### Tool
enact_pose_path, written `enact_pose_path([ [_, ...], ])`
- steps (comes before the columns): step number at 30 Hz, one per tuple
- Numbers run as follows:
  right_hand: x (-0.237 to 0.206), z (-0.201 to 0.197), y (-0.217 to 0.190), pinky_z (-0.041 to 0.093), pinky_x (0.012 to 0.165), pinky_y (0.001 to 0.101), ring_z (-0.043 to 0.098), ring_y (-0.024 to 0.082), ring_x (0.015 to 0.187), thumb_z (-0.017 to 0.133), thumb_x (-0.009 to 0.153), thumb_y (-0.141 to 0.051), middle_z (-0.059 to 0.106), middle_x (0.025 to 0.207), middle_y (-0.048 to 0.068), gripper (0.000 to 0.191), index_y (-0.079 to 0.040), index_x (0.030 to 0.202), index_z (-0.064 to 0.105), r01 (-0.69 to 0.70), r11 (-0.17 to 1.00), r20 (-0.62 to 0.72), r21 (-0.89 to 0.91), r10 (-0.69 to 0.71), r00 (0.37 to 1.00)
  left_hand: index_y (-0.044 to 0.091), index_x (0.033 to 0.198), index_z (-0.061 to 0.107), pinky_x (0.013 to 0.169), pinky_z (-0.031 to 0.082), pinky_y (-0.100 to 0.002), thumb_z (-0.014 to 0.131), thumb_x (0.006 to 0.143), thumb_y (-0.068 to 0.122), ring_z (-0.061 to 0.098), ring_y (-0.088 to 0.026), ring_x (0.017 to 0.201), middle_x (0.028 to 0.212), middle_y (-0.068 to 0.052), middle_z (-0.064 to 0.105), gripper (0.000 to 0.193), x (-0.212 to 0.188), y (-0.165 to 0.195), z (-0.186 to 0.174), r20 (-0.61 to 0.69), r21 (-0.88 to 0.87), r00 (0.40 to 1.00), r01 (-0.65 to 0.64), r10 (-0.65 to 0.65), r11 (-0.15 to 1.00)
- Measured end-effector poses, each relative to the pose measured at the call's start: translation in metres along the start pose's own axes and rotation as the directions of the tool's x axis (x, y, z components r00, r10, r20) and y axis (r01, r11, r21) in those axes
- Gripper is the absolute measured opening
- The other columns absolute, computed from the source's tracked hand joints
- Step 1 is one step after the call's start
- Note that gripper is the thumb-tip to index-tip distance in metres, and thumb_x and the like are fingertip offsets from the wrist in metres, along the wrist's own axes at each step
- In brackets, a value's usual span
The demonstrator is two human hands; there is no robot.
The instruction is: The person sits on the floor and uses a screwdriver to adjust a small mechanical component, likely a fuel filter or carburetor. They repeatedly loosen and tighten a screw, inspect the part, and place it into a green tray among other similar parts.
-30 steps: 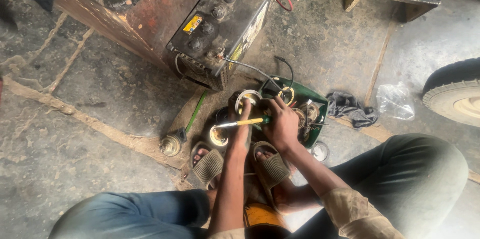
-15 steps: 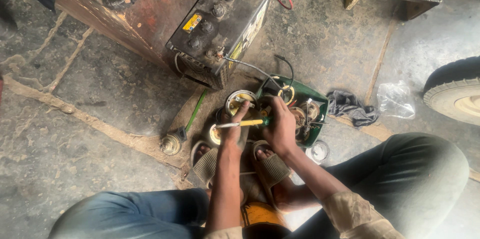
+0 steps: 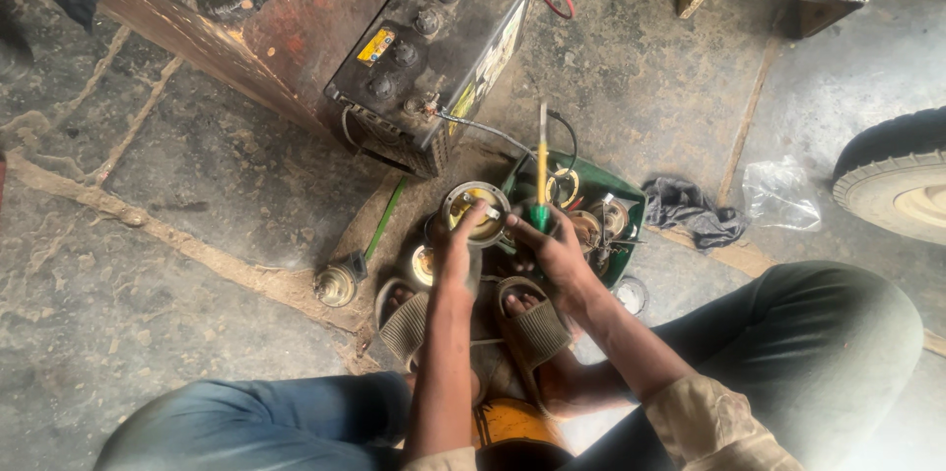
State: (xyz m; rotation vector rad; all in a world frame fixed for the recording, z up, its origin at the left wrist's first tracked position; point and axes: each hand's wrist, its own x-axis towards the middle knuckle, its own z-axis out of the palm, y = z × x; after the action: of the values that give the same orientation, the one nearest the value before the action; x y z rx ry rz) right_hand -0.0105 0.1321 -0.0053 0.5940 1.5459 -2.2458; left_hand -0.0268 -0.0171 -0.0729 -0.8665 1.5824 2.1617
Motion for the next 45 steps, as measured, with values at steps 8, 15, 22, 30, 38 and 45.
enact_pose_path([
  [8, 0.001, -0.010, -0.002, 0.041, 0.052, 0.0246, 0.052, 0.010, 0.061, 0.077, 0.090, -0.023, 0.062, 0.077, 0.002, 0.027, -0.007, 0.105, 0.062, 0.074, 0.996, -0.065, -0.055, -0.078, 0.995, 0.007, 0.142, 0.047, 0.118, 0.049, -0.054, 0.063, 0.106, 0.043, 0.047, -0.034, 0.144, 0.152, -0.022, 0.044, 0.053, 0.000, -0.014, 0.016, 0.135, 0.622, 0.339, -0.761, 0.931, 0.187],
  [15, -0.002, -0.012, -0.015, 0.039, 0.047, 0.0265, 0.053, 0.011, 0.056, 0.074, 0.089, -0.027, 0.064, 0.076, 0.003, 0.044, -0.004, 0.124, 0.060, 0.043, 0.969, -0.214, -0.244, -0.097, 0.972, 0.005, 0.130, 0.065, 0.115, 0.050, -0.051, 0.047, 0.108, 0.053, 0.055, -0.035, 0.141, 0.150, -0.018, 0.058, 0.055, -0.002, -0.016, 0.016, 0.409, 0.596, 0.386, -0.799, 0.827, 0.079],
  [22, -0.024, -0.017, -0.043, 0.036, 0.045, 0.0262, 0.048, 0.009, 0.056, 0.070, 0.093, -0.034, 0.057, 0.073, 0.001, 0.045, -0.008, 0.129, 0.061, 0.129, 0.932, -0.057, -0.338, -0.157, 0.986, -0.001, 0.146, 0.048, 0.098, 0.055, -0.046, 0.057, 0.089, 0.074, 0.067, -0.031, 0.119, 0.132, -0.020, 0.064, 0.094, 0.001, -0.013, 0.011, 0.261, 0.483, 0.772, -0.624, 0.579, 0.614],
  [30, -0.077, -0.035, -0.065, 0.059, 0.071, 0.0420, 0.074, 0.032, 0.081, 0.064, 0.099, -0.021, 0.073, 0.105, 0.017, 0.029, -0.003, 0.122, 0.061, 0.516, 0.277, 0.344, -0.811, -0.487, 0.803, 0.007, 0.133, 0.061, 0.096, 0.060, -0.046, 0.072, 0.078, 0.066, 0.073, -0.026, 0.105, 0.121, -0.015, 0.071, 0.082, 0.011, -0.005, -0.005, 0.033, 0.250, 0.883, -0.461, 0.468, 0.851],
  [38, -0.088, -0.034, -0.054, 0.062, 0.065, 0.0420, 0.076, 0.030, 0.075, 0.070, 0.089, -0.018, 0.072, 0.114, 0.009, 0.031, -0.010, 0.118, 0.064, 0.445, 0.125, 0.351, -0.887, -0.446, 0.824, 0.010, 0.127, 0.064, 0.099, 0.050, -0.048, 0.078, 0.077, 0.057, 0.069, -0.025, 0.108, 0.116, -0.011, 0.072, 0.071, 0.010, 0.005, -0.011, -0.090, 0.263, 0.895, -0.402, 0.437, 0.877],
  [45, -0.093, -0.033, -0.056, 0.060, 0.064, 0.0415, 0.075, 0.030, 0.080, 0.078, 0.077, -0.021, 0.069, 0.121, 0.005, 0.043, -0.016, 0.118, 0.066, 0.464, -0.020, 0.409, -0.885, -0.506, 0.759, 0.008, 0.126, 0.065, 0.099, 0.054, -0.047, 0.078, 0.085, 0.044, 0.072, -0.023, 0.105, 0.114, -0.012, 0.074, 0.056, -0.009, 0.025, -0.015, 0.005, 0.179, 0.842, -0.531, 0.539, 0.828],
])
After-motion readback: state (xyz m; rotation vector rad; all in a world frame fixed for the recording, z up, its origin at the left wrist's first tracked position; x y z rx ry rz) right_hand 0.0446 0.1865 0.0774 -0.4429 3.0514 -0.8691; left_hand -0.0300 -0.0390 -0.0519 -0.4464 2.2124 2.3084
